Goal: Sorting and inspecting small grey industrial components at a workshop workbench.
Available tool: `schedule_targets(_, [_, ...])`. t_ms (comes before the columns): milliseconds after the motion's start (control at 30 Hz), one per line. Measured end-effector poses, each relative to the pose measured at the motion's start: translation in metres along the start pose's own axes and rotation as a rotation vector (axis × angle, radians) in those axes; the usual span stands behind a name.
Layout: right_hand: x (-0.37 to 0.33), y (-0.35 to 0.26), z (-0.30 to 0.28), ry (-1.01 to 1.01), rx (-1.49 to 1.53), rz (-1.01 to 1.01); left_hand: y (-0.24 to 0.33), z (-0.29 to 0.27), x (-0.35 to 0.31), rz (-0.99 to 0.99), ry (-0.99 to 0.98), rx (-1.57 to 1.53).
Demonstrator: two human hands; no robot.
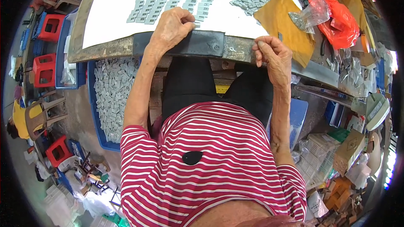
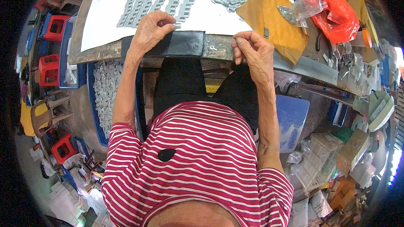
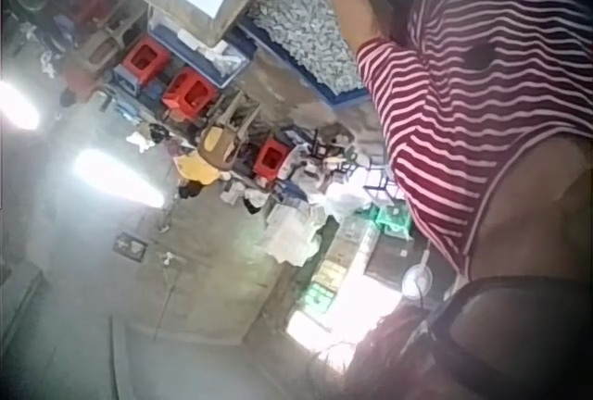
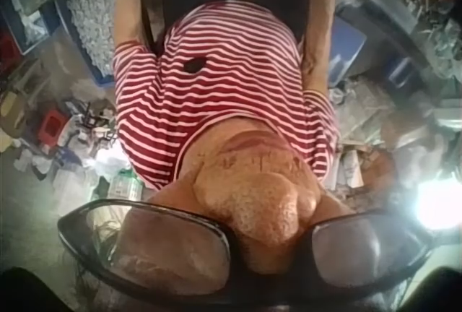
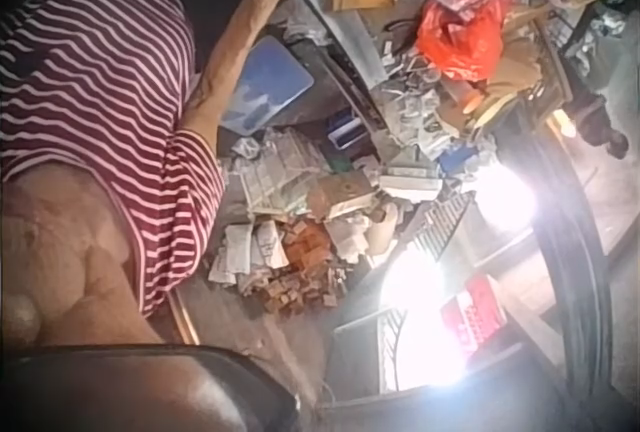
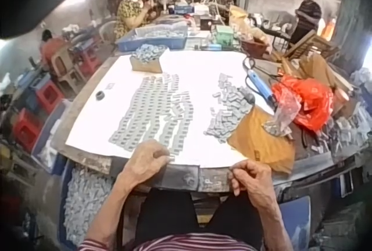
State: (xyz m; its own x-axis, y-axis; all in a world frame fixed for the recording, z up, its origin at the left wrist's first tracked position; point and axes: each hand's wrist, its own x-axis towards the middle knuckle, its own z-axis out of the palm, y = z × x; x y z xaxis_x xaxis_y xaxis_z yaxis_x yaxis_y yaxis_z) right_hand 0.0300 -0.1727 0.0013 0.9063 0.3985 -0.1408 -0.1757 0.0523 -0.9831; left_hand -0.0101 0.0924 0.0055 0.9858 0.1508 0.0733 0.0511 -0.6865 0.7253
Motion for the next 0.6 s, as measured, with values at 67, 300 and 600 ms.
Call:
schedule_targets(67, [-0.001,-0.001,-0.001,0.000,0.011,-0.001,0.000,-0.001,-0.001,-0.014,0.007,-0.010])
schedule_targets(300, [-0.004,0.000,-0.007,0.013,0.028,-0.011,-0.003,0.003,-0.002,0.004,0.035,-0.022])
schedule_targets(600, [-0.007,0.004,-0.013,0.022,0.033,-0.026,0.001,0.007,0.000,0.025,0.066,0.063])
